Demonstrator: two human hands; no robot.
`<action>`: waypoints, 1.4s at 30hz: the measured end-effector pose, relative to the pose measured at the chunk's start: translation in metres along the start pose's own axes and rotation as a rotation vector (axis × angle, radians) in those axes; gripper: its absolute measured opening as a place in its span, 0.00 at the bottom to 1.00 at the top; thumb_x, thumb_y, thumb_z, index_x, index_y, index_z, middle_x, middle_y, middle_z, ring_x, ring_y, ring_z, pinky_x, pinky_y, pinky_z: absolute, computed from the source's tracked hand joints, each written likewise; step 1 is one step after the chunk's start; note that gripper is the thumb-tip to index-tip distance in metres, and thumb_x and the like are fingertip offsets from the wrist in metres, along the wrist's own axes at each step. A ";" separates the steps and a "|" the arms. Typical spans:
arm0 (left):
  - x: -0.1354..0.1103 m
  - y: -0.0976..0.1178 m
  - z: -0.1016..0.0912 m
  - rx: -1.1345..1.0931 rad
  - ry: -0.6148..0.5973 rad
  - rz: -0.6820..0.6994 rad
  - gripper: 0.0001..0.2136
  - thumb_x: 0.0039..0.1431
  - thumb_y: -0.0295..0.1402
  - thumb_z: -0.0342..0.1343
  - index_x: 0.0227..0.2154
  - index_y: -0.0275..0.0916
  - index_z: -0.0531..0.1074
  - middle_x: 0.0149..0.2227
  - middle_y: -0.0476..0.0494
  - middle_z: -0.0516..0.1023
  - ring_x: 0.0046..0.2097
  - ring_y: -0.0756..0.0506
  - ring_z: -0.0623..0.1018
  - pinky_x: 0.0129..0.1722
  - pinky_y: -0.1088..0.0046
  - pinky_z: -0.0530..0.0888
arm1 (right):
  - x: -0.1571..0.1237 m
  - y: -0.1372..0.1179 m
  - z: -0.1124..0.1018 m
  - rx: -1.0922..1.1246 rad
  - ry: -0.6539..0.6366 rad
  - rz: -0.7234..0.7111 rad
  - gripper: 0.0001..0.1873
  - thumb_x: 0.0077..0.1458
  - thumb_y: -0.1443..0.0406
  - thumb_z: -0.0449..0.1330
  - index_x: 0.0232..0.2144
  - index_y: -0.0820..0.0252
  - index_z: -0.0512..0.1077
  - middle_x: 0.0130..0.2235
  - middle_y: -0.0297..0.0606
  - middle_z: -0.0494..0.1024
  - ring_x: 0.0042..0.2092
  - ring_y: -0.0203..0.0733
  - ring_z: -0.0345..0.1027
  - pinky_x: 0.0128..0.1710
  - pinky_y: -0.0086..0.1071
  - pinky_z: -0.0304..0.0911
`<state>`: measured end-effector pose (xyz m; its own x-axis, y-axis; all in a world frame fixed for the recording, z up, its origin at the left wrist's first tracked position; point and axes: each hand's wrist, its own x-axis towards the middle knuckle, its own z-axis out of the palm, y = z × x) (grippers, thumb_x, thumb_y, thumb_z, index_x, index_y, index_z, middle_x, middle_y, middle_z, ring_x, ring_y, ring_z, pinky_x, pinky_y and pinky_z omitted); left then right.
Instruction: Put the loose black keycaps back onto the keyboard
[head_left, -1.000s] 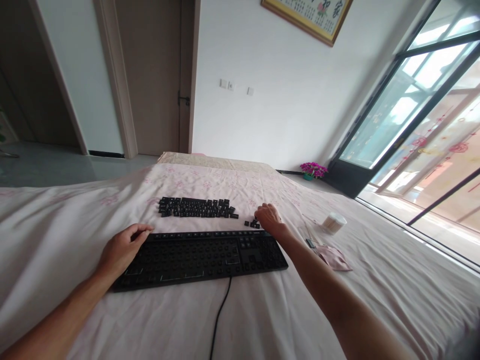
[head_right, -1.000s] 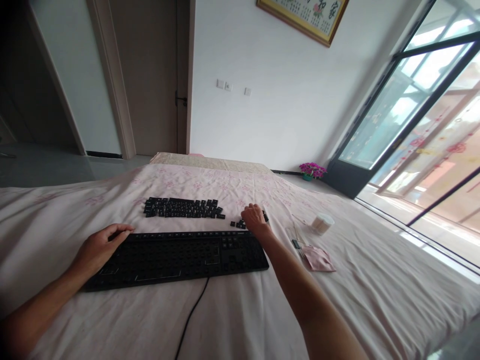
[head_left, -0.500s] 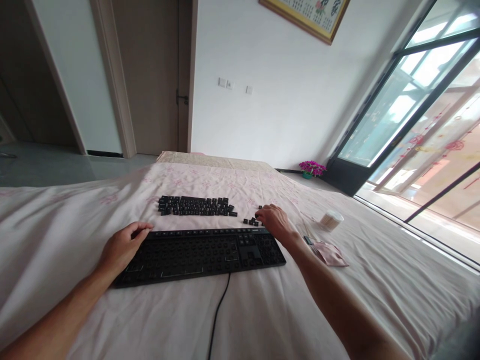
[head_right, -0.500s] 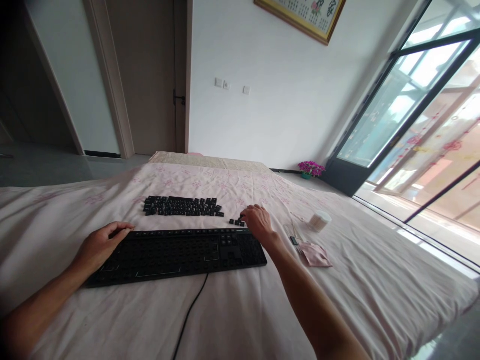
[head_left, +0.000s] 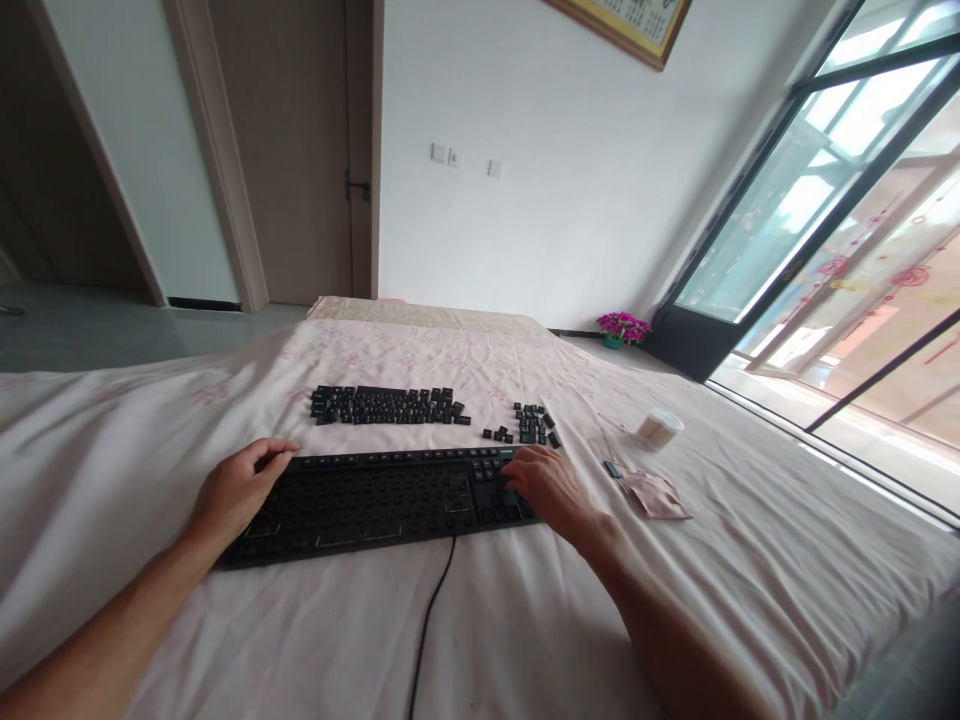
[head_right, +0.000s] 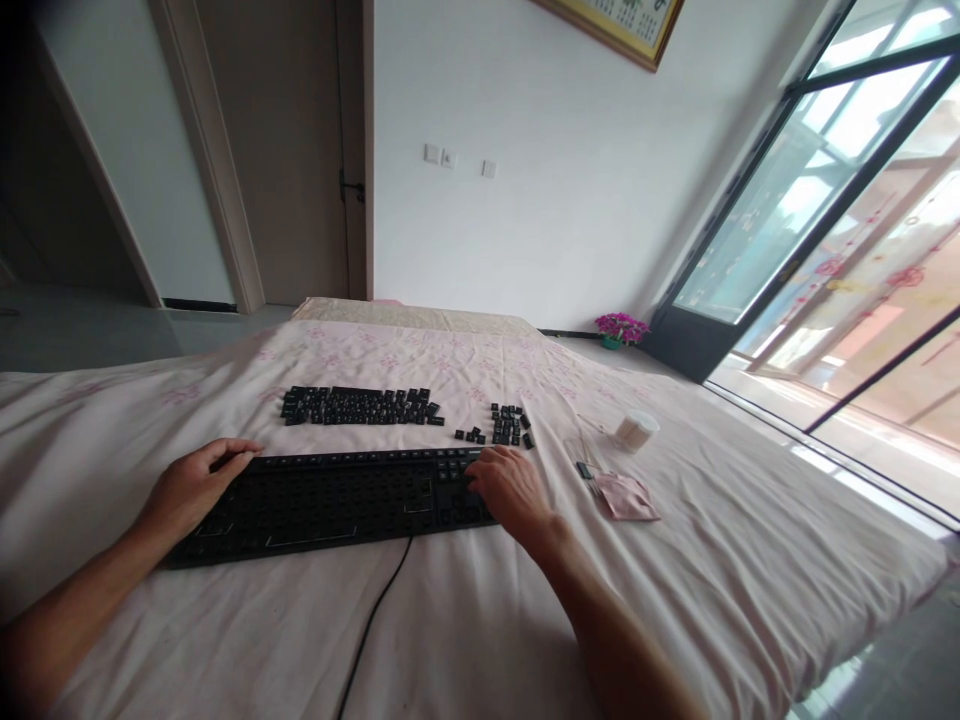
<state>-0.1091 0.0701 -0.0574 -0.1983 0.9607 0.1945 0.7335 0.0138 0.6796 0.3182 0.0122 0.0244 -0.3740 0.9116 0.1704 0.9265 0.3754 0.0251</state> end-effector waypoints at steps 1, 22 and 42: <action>0.000 0.000 0.000 0.000 -0.003 -0.003 0.15 0.55 0.45 0.50 0.40 0.46 0.75 0.42 0.51 0.80 0.43 0.43 0.77 0.42 0.72 0.70 | 0.000 -0.001 -0.001 0.003 -0.007 -0.003 0.07 0.58 0.64 0.58 0.37 0.53 0.77 0.37 0.35 0.77 0.43 0.41 0.66 0.43 0.32 0.56; -0.002 0.005 -0.003 -0.007 -0.028 -0.014 0.15 0.55 0.45 0.50 0.40 0.45 0.74 0.43 0.49 0.79 0.45 0.42 0.76 0.43 0.71 0.69 | 0.005 0.000 0.007 0.040 0.005 0.077 0.12 0.61 0.62 0.54 0.41 0.51 0.77 0.38 0.35 0.77 0.42 0.40 0.70 0.39 0.28 0.58; -0.004 0.010 -0.005 -0.009 -0.029 -0.027 0.16 0.55 0.43 0.50 0.41 0.43 0.75 0.42 0.51 0.80 0.44 0.45 0.76 0.43 0.75 0.67 | 0.018 -0.004 -0.002 -0.084 -0.151 0.037 0.10 0.58 0.68 0.54 0.29 0.56 0.76 0.34 0.35 0.78 0.35 0.38 0.70 0.29 0.29 0.51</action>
<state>-0.1044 0.0648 -0.0484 -0.1984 0.9677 0.1555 0.7225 0.0372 0.6904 0.3079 0.0270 0.0292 -0.3356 0.9417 0.0229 0.9375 0.3316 0.1053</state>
